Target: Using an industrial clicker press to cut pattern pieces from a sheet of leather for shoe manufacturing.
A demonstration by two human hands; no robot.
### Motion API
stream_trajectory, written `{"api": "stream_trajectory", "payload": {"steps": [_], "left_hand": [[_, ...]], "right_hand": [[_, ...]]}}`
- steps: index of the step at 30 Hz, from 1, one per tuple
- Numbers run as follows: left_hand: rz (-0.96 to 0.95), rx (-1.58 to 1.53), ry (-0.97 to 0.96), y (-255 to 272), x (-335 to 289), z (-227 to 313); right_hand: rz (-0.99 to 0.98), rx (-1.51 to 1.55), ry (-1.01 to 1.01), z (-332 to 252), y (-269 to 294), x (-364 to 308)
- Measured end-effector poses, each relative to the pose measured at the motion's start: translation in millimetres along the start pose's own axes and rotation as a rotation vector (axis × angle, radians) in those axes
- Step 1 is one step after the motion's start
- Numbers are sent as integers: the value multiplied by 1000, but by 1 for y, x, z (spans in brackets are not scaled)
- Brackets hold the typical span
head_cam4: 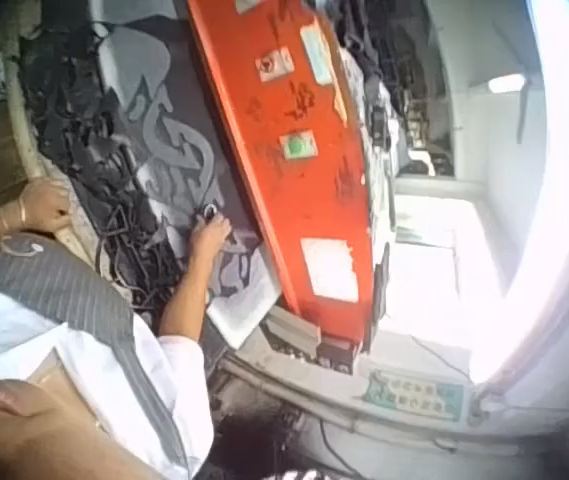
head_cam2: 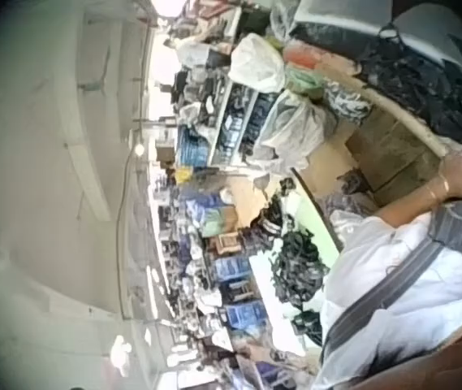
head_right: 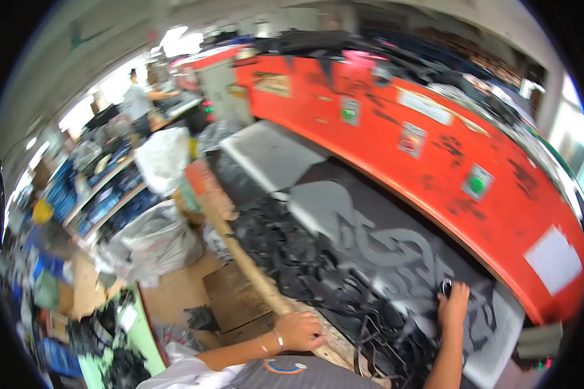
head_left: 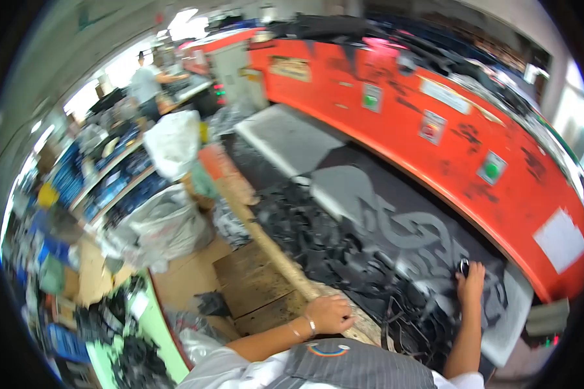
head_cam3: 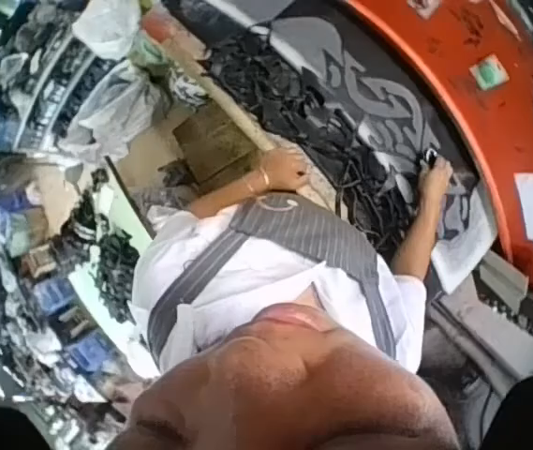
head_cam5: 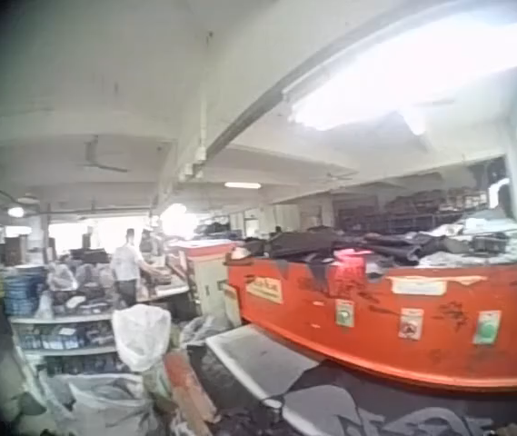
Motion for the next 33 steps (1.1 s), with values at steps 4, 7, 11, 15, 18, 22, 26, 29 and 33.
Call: {"api": "stream_trajectory", "payload": {"steps": [4,7,11,15,18,22,26,29,33], "left_hand": [[80,-129,201,8,-10,14],[221,-619,346,15,-11,22],[247,-859,346,35,-28,58],[334,-852,203,56,-55,83],[318,-855,265,68,-85,77],[453,-784,268,97,-132,57],[510,-617,390,128,-189,31],[604,-451,436,173,-242,17],[564,-254,446,204,-298,11]], "right_hand": [[-22,773,45,-115,51,-49],[-174,842,313,-186,87,-91],[-398,834,310,-222,94,-152],[-417,685,616,-252,119,-192],[-453,754,618,-273,117,-215],[-332,775,785,-330,123,-246],[-347,873,765,-379,107,-278],[-730,930,507,-429,93,-312],[-897,1291,266,-474,51,-356]]}}
Point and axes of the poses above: each hand's wrist, its own x-axis towards the middle knuckle, its own y-axis out of the back of the hand, z = x × y, the point moved 10 cm from there along x, towards the middle knuckle, and after that the axes turned 14 degrees about z, right-handed, at the moved point
